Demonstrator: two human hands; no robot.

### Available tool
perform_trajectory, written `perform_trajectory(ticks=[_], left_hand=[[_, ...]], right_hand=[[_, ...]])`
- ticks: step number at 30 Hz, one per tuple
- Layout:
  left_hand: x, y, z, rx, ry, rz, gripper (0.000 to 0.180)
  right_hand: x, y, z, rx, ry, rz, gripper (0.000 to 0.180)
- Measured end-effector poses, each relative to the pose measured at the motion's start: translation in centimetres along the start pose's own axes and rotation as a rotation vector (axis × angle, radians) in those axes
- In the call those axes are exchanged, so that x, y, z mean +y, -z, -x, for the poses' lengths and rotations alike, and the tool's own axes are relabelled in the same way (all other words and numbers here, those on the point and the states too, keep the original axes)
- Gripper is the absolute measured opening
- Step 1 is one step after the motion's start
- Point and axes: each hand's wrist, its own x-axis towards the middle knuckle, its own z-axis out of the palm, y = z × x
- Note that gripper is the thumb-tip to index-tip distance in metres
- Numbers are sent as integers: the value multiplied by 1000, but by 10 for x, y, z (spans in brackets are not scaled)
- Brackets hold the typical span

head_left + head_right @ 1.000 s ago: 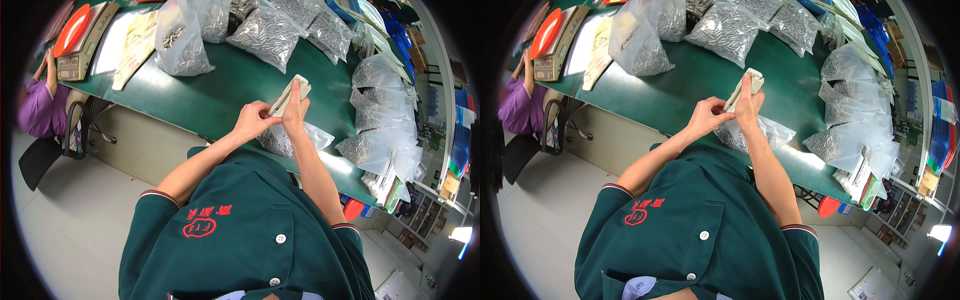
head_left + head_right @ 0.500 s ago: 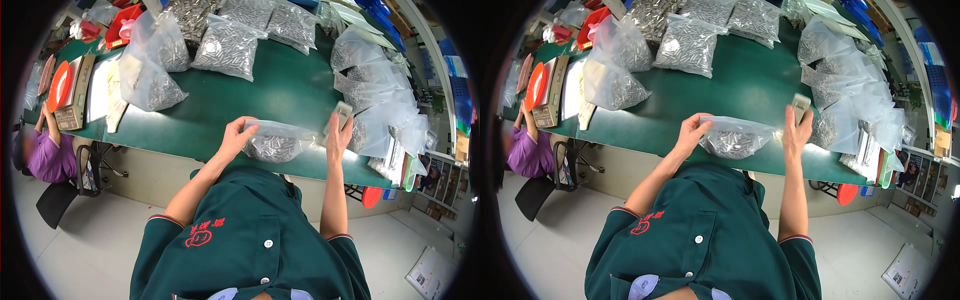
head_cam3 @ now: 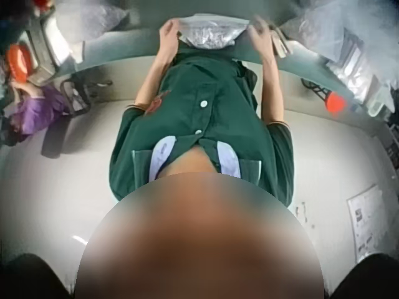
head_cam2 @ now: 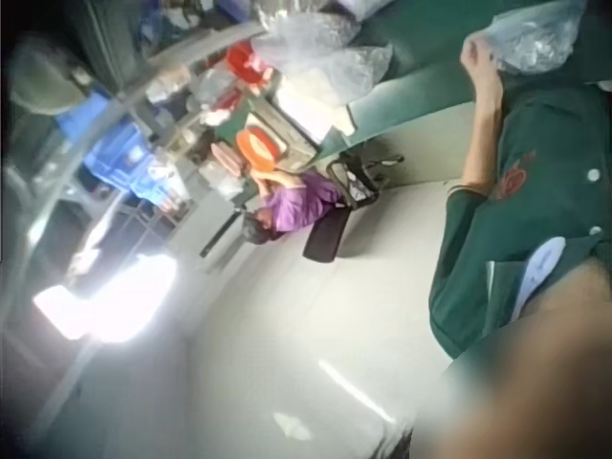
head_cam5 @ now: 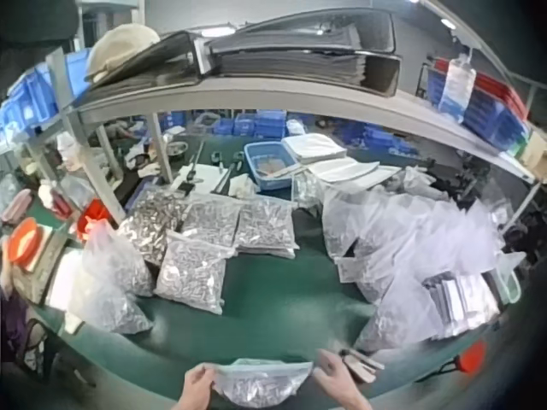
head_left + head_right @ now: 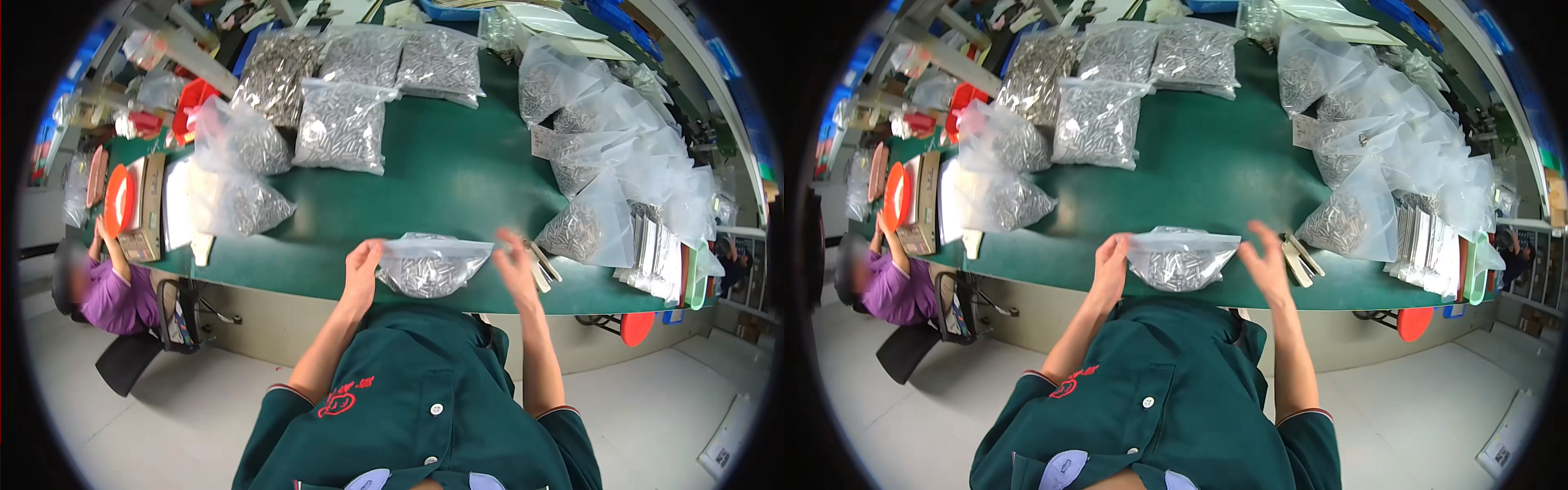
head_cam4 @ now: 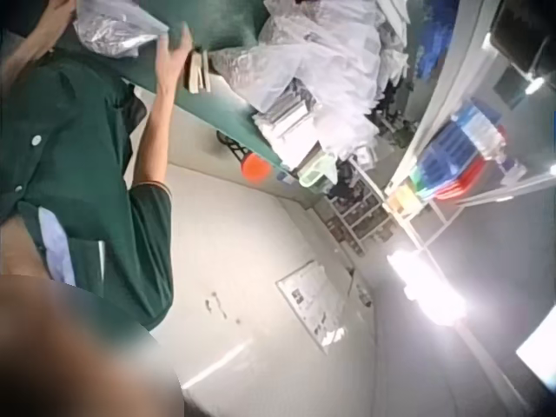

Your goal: Bagging and stapling small metal hardware components at a workbench.

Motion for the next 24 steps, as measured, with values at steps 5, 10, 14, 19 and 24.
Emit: perform_trajectory(ticks=[5,10,14,19,24], left_hand=[[10,-19,-17,77,-141,-193,13],[-12,-17,-110,511,67,-254,36],[6,-22,-80,158,464,-580,66],[4,-43,-90,133,283,-1050,96],[0,-42,-97,160,245,-1071,90]], right_hand=[[-16,-28,-14,-112,-16,-292,24],[11,-57,-90,267,-399,-528,39],[17,-60,-80,-4,-359,-352,70],[6,-82,-77,-48,-378,78,78],[-7,-76,-72,15,-451,-74,73]])
